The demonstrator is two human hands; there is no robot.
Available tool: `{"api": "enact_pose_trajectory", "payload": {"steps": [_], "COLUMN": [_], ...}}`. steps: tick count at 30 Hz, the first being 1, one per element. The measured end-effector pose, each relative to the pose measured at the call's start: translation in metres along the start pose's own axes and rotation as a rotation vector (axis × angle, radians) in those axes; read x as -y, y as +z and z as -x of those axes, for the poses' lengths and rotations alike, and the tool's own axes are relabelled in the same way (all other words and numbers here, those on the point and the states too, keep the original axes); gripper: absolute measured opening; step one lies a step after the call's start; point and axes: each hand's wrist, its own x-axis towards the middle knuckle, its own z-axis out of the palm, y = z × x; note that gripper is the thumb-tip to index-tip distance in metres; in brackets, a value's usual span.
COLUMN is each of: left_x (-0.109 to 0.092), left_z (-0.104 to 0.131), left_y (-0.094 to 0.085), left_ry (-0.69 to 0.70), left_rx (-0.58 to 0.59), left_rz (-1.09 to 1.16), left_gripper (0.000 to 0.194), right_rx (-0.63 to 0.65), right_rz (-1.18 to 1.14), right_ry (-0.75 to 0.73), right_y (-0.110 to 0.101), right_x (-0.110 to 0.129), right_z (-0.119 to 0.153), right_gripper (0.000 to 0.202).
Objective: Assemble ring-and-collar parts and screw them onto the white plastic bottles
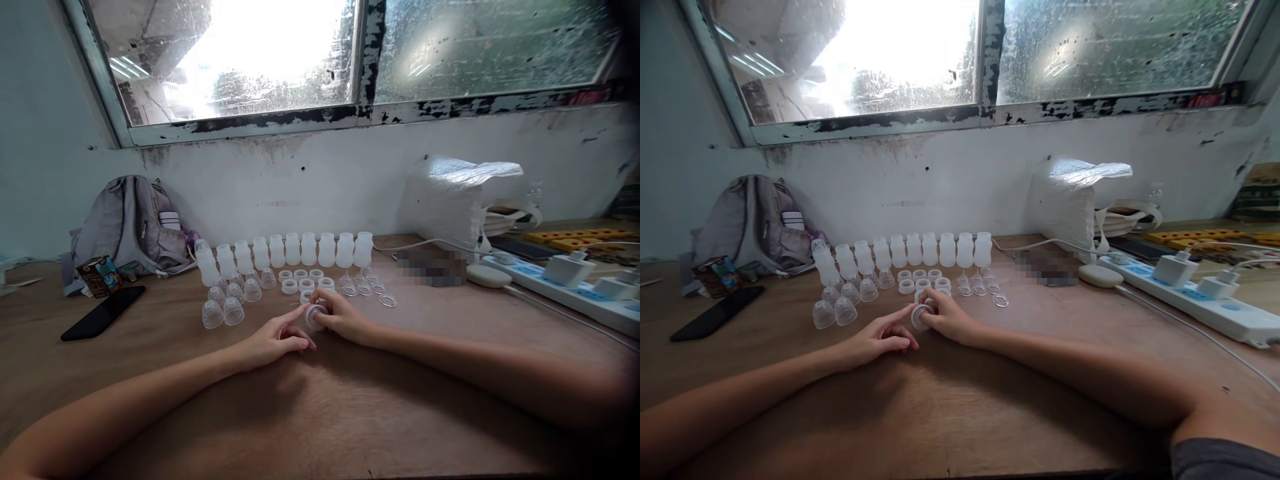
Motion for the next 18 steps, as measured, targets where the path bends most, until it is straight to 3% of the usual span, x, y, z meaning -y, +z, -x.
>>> {"api": "enact_pose_trajectory", "payload": {"steps": [12, 18], "left_x": [-0.0050, -0.0085], "left_z": [0.0002, 0.0016], "left_y": [-0.0012, -0.0008], "left_ry": [-0.009, 0.023], "left_rx": [-0.025, -0.006], "left_rz": [-0.098, -0.220], "left_gripper": [0.070, 0.061], "right_rx": [0.006, 0.014], "right_rz": [0.016, 0.060], "right_ry": [0.007, -0.015], "right_y": [0.0036, 0.0038], "right_x": [0.0003, 0.0010], "right_z": [-0.0010, -0.0014], "right_gripper": [0.014, 0.016]}}
